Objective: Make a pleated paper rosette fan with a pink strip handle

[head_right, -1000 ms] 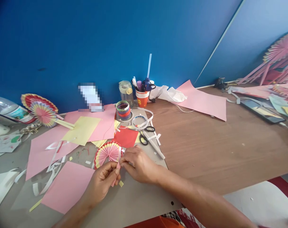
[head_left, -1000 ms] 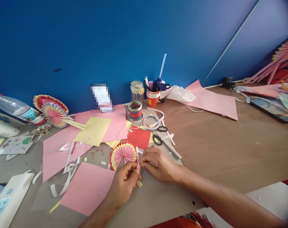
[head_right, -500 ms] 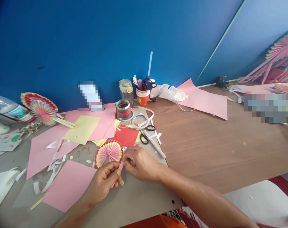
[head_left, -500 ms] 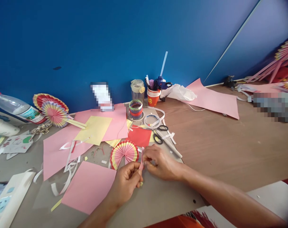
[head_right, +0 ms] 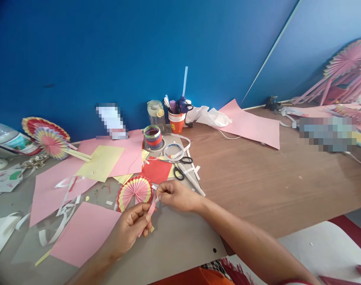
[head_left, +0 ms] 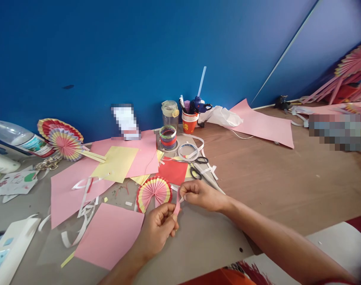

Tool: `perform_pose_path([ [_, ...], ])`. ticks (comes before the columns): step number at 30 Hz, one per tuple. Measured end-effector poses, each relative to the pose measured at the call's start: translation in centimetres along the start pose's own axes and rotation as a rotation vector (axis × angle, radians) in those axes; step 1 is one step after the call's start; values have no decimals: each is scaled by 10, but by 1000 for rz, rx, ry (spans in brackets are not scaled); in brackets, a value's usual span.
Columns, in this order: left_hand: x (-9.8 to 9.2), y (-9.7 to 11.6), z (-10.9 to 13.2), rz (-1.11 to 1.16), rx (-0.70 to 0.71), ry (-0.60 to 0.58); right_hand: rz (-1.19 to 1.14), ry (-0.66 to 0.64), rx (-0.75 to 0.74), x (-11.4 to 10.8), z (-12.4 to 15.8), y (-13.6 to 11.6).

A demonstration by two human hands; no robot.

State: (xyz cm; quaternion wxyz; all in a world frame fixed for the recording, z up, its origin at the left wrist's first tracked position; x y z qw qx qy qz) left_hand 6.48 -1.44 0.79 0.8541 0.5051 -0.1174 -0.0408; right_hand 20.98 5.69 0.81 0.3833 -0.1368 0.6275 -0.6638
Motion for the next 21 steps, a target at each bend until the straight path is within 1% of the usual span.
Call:
perform_pose_path([
  [3, 2, -3, -1, 46, 7, -45, 51, 39, -44, 0, 2, -6],
  [8, 5, -1, -1, 223, 32, -178, 277, 85, -215, 6, 11, -24],
  [11, 4, 0, -2, 317, 11, -173, 346, 88, -320, 8, 14, -31],
  [13, 3, 0, -3, 381, -24, -149, 340, 78, -330, 9, 15, -32],
  [16, 4, -1, -3, 474, -73, -146, 317, 66, -288, 8, 13, -30],
  [21, 7, 0, -5, 553, -67, -179, 324, 90, -285, 7, 13, -30],
])
Point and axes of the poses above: each hand's wrist, its own z-axis away from the middle knuckle, its own x-axis out of the palm, y = z × x, the point moved 4 cm from there along -z, towards the middle knuckle, and after that the axes turned 12 degrees about z, right-handed, at the moved point
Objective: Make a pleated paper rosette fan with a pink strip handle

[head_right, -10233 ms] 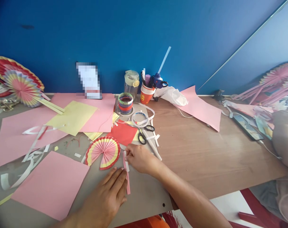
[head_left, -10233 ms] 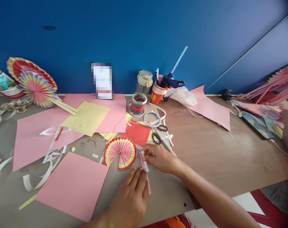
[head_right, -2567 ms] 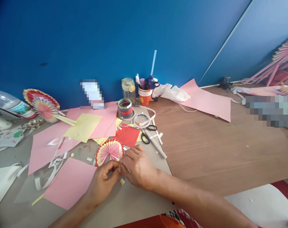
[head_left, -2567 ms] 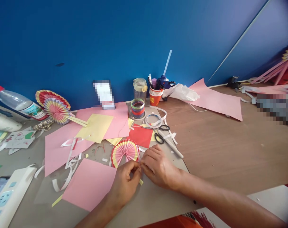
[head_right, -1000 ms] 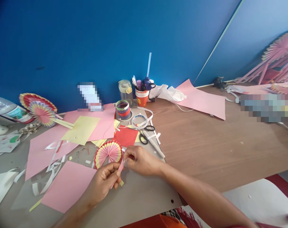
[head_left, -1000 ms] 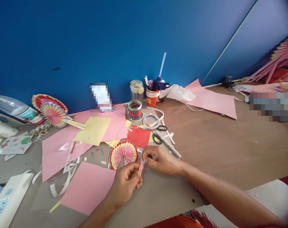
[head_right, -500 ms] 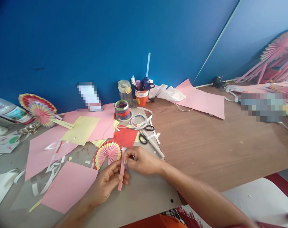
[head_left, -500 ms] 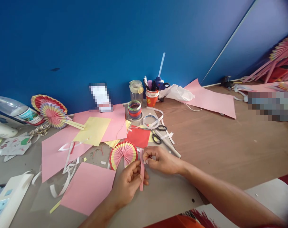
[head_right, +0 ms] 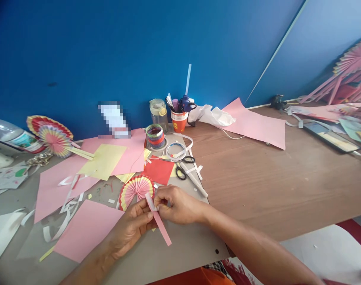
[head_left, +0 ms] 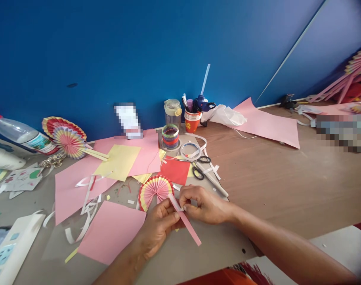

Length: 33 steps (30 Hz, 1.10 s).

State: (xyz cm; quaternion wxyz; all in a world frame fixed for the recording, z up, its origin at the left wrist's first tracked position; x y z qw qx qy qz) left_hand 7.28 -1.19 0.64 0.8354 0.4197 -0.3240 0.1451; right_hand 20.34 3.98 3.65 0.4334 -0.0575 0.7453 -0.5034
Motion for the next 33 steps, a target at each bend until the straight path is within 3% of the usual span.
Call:
perform_pose_path([
  [12, -7, 0, -2, 121, -8, 0, 28, 43, -199, -2, 1, -9],
  [24, -6, 1, 0, -30, -40, -11, 42, -55, -289, -3, 4, -14],
  [33, 1, 12, 5, -140, 48, 4, -17, -64, -282, -6, 3, -10],
])
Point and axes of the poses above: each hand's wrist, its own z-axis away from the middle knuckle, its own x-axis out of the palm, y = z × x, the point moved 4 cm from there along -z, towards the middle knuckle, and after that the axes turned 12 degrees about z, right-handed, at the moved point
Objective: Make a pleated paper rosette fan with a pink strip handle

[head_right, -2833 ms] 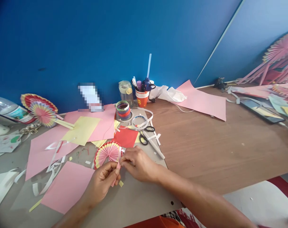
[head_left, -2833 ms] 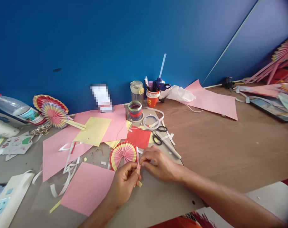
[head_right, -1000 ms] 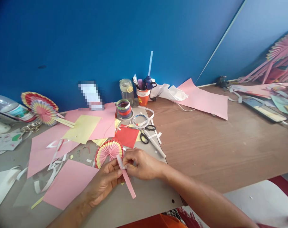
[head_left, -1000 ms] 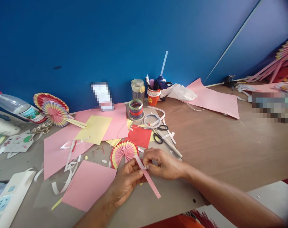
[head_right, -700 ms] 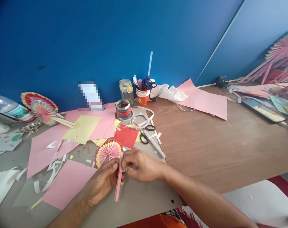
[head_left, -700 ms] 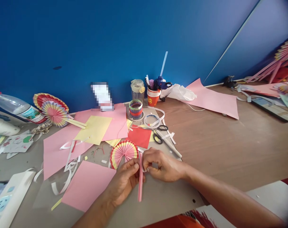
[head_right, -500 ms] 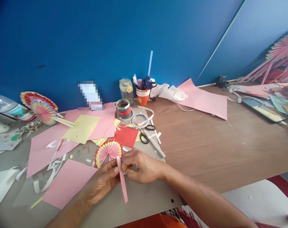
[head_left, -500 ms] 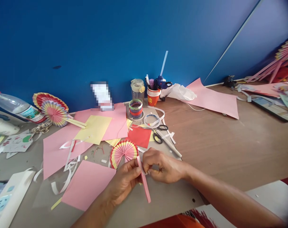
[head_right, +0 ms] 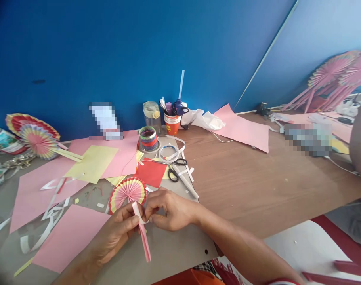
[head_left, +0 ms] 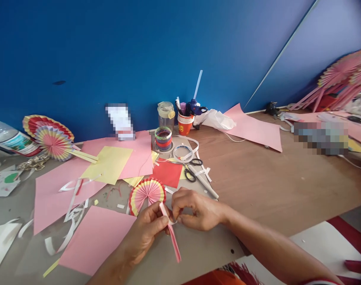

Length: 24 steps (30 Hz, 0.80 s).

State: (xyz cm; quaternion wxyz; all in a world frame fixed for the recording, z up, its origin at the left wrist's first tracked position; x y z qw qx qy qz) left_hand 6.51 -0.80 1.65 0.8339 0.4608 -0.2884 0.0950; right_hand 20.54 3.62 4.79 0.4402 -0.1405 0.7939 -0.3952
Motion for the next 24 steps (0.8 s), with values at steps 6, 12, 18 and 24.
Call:
perform_pose_path([
  [6, -2, 5, 3, -6, 72, 99, 2, 138, 189, -16, 5, 12],
  [12, -13, 16, 5, -42, 253, 266, 389, 454, 463, -41, 17, 45],
  [18, -26, 23, 4, -69, 320, 327, 675, 400, 667, -52, 22, 64],
  [24, -32, 23, 2, -56, 350, 322, 910, 71, 823, -43, 17, 61],
])
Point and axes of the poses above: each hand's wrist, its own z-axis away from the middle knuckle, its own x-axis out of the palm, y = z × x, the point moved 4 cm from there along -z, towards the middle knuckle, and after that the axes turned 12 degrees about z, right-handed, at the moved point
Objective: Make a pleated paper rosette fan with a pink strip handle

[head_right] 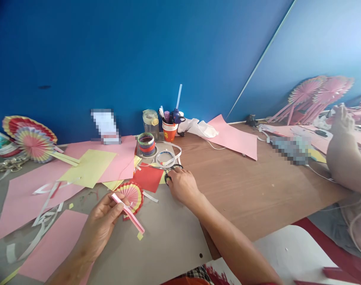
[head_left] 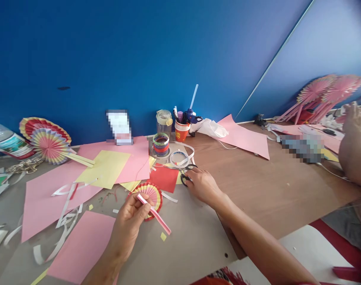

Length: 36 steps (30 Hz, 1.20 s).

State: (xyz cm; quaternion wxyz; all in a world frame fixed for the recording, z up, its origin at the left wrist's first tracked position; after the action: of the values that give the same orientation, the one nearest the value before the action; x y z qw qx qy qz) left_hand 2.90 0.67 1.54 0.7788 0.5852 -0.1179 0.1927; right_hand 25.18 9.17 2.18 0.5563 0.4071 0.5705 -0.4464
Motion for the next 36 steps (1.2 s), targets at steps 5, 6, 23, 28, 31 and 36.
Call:
perform_pose_path([
  [5, -2, -2, -3, 5, 14, 17, 134, -110, 9, 1, -2, -8],
  [6, -1, -1, -3, 11, 16, 19, 135, -121, 10, 1, -3, -7],
  [23, 4, 0, -3, 65, -26, -43, -297, -240, 64, -22, -14, 27],
  [28, 5, 1, -1, 123, -44, -51, -998, -300, -5, -47, -2, 49],
  [31, 4, 0, -3, 174, -70, -110, -1453, -210, -81, -61, 3, 41],
  [36, -2, 0, -7, 249, -79, -81, -1855, -334, -243, -49, 10, -11],
])
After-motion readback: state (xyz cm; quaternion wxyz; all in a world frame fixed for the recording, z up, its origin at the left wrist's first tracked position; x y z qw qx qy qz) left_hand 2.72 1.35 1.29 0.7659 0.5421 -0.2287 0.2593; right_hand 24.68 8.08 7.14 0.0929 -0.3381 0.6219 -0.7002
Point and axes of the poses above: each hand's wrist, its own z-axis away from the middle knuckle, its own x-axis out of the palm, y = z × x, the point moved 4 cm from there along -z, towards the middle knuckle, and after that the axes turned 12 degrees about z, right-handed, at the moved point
